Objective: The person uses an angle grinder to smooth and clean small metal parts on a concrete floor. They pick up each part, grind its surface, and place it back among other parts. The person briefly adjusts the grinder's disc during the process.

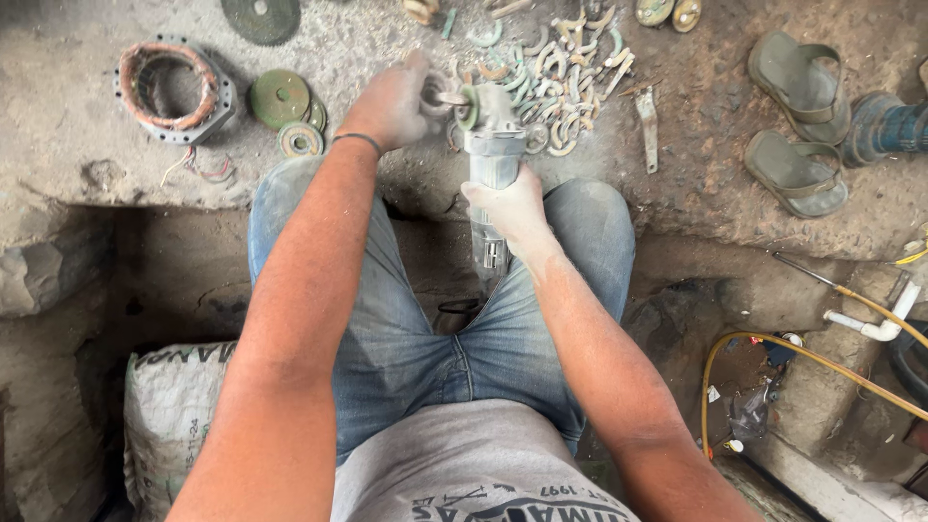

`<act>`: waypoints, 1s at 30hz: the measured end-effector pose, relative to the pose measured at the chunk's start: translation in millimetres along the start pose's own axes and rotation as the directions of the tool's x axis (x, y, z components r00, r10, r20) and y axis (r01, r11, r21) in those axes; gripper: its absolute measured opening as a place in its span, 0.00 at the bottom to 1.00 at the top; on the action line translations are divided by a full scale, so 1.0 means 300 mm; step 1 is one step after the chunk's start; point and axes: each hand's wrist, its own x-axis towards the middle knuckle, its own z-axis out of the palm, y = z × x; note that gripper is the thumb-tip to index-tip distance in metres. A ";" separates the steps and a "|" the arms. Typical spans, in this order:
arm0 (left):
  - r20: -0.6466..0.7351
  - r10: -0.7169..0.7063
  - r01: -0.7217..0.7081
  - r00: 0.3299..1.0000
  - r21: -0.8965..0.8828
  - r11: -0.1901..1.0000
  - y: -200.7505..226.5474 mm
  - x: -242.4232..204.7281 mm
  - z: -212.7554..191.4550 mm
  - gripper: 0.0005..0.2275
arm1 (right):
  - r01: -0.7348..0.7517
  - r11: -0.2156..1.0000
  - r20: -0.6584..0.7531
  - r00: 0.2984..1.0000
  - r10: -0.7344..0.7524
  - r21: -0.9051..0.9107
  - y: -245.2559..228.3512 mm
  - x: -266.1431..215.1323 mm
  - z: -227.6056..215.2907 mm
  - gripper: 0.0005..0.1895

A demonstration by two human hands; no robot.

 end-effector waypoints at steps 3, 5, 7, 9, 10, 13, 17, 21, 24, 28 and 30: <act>0.009 -0.021 0.021 1.000 0.007 1.000 0.005 -0.018 -0.022 0.28 | -0.038 0.986 0.016 0.999 0.035 0.163 -0.019 0.000 -0.014 0.23; 0.043 -0.053 0.051 0.998 0.049 0.997 0.024 -0.016 -0.037 0.27 | -0.036 0.985 0.023 0.999 0.033 0.168 -0.030 0.002 -0.017 0.23; 0.026 -0.032 0.030 0.999 0.046 0.998 0.049 -0.015 -0.037 0.29 | -0.038 0.995 0.022 0.999 0.036 0.093 -0.028 -0.003 -0.020 0.22; 0.014 -0.027 0.026 1.000 0.038 0.999 0.060 -0.016 -0.039 0.29 | -0.026 0.994 0.046 0.999 0.021 0.107 -0.024 -0.005 -0.010 0.22; 0.013 -0.029 0.029 0.999 0.033 0.999 0.060 -0.020 -0.040 0.28 | -0.021 0.993 0.062 0.998 0.014 0.113 -0.021 -0.007 -0.003 0.22; 0.015 -0.059 0.057 0.998 0.085 0.995 0.055 -0.025 -0.034 0.29 | -0.028 0.994 0.091 0.996 0.018 0.103 -0.015 -0.009 0.003 0.20; -0.006 -0.030 0.030 1.000 0.121 0.992 0.036 -0.016 -0.028 0.28 | -0.056 0.995 0.076 0.996 0.050 0.087 -0.021 -0.004 0.007 0.21; -0.045 0.076 -0.074 0.996 0.054 0.996 0.009 -0.017 -0.005 0.29 | -0.070 0.996 0.061 0.996 0.067 0.050 -0.012 -0.003 0.021 0.21; -0.036 0.054 -0.050 0.998 0.105 0.993 0.002 -0.009 0.008 0.29 | -0.039 0.999 0.038 0.999 0.039 -0.006 -0.013 0.001 0.027 0.22; -0.018 0.021 -0.019 1.000 0.132 0.991 0.000 -0.008 0.018 0.29 | -0.092 0.995 0.009 0.996 0.092 -0.038 -0.014 0.002 0.032 0.24; -0.018 0.021 -0.019 1.000 0.136 0.991 0.004 -0.008 0.017 0.31 | -0.055 0.996 0.019 0.998 0.057 -0.063 -0.015 0.000 0.031 0.24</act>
